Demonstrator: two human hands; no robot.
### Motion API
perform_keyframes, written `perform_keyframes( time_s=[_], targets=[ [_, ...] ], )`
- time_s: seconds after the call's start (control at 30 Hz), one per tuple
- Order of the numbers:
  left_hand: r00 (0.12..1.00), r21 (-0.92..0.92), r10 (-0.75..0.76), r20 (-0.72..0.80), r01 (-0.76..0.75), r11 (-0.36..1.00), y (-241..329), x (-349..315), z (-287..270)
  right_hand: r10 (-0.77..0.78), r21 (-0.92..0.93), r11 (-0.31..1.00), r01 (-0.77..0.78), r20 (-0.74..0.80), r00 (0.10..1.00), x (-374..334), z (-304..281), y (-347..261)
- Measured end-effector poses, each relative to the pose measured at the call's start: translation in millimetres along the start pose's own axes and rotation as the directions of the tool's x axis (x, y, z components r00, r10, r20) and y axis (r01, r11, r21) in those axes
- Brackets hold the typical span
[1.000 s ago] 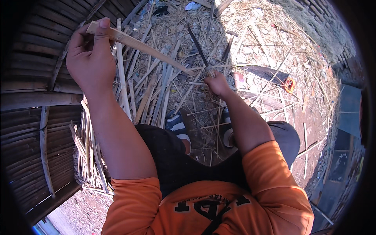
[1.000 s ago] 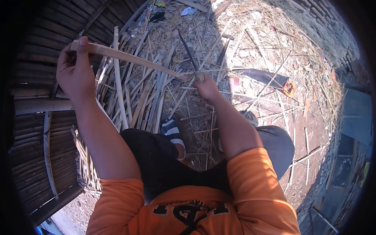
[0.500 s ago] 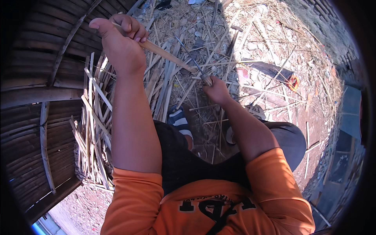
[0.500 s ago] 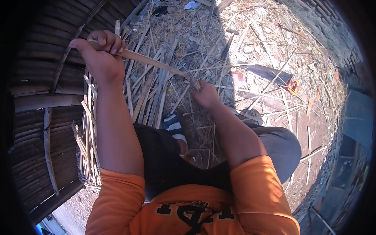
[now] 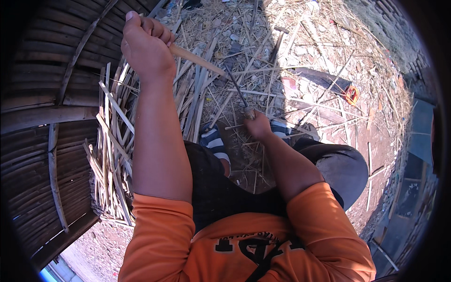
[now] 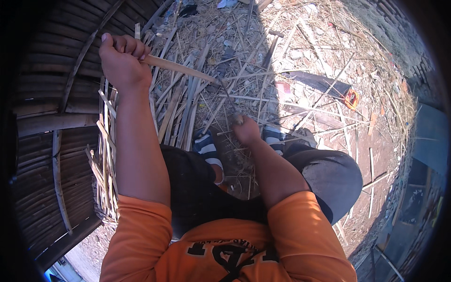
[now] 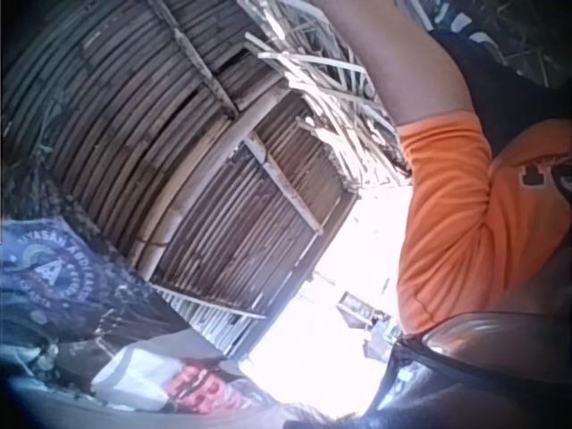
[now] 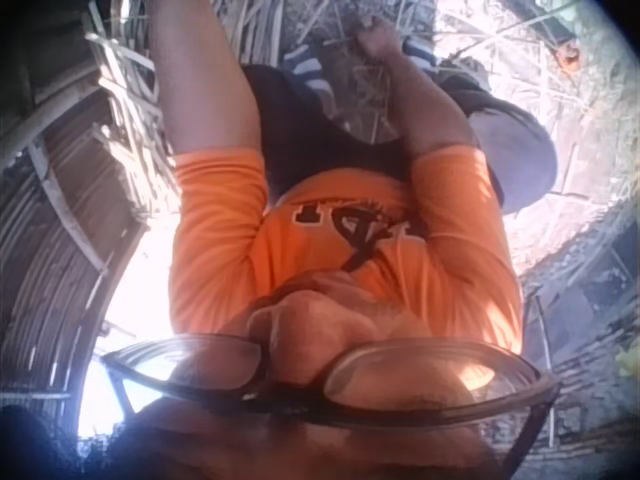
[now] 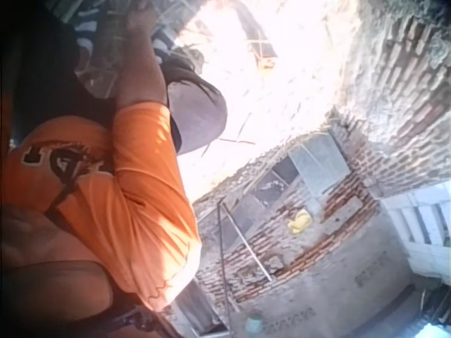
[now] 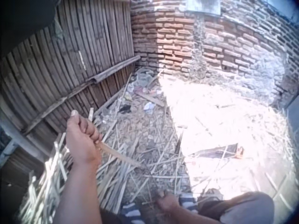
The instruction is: The person uses a large knife to shave thin layers off a bamboo strip, then uses a hammer to drive the knife into the bamboo to split it.
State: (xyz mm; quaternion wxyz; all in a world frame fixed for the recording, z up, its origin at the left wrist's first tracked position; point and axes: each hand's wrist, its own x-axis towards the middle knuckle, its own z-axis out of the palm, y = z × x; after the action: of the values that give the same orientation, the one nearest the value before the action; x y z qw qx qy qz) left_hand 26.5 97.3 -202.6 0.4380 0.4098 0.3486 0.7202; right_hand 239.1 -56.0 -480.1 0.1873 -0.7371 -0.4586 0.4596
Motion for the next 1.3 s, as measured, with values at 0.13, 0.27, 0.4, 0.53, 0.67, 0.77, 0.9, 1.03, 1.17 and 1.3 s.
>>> perform_keyframes(
  time_s=[0.13,0.27,0.4,0.53,0.67,0.77,0.9,1.03,1.17,1.3],
  targets=[
    [0.995,-0.016,0.096,0.001,-0.096,0.995,58,-11,22,-0.027,0.344,0.939,-0.003,0.082,0.996,4,-10,-8],
    [0.974,0.064,0.211,-0.077,-0.206,0.976,88,-16,25,0.005,0.539,0.836,-0.102,0.178,0.984,9,-10,-17],
    [0.925,0.127,0.309,-0.22,-0.287,0.95,101,-19,21,0.014,0.552,0.831,-0.07,0.106,0.994,-1,-13,-44],
    [0.861,0.098,0.41,-0.302,-0.4,0.911,116,-15,6,-0.063,0.741,0.668,-0.071,0.152,0.986,-4,-34,-76],
    [0.792,0.123,0.439,-0.424,-0.43,0.894,133,-9,-8,-0.078,0.805,0.589,-0.072,0.145,0.986,0,-58,-87],
    [0.762,0.118,0.452,-0.464,-0.453,0.884,145,-9,-21,-0.151,0.749,0.662,-0.036,0.18,0.972,8,-72,-81],
    [0.749,0.164,0.427,-0.507,-0.403,0.9,148,-4,-29,-0.126,0.156,0.98,0.123,0.009,0.992,7,-90,-82],
    [0.763,0.229,0.429,-0.483,-0.363,0.903,158,-7,-39,-0.33,-0.524,0.793,0.311,0.061,0.942,0,-131,-112],
    [0.787,0.104,0.388,-0.481,-0.388,0.916,153,-3,-37,-0.317,-0.387,0.87,0.307,0.038,0.948,6,-187,-130],
    [0.764,-0.009,0.36,-0.536,-0.432,0.902,152,-5,-32,-0.463,-0.339,0.841,0.42,-0.051,0.885,-32,-185,-172]
  ],
)
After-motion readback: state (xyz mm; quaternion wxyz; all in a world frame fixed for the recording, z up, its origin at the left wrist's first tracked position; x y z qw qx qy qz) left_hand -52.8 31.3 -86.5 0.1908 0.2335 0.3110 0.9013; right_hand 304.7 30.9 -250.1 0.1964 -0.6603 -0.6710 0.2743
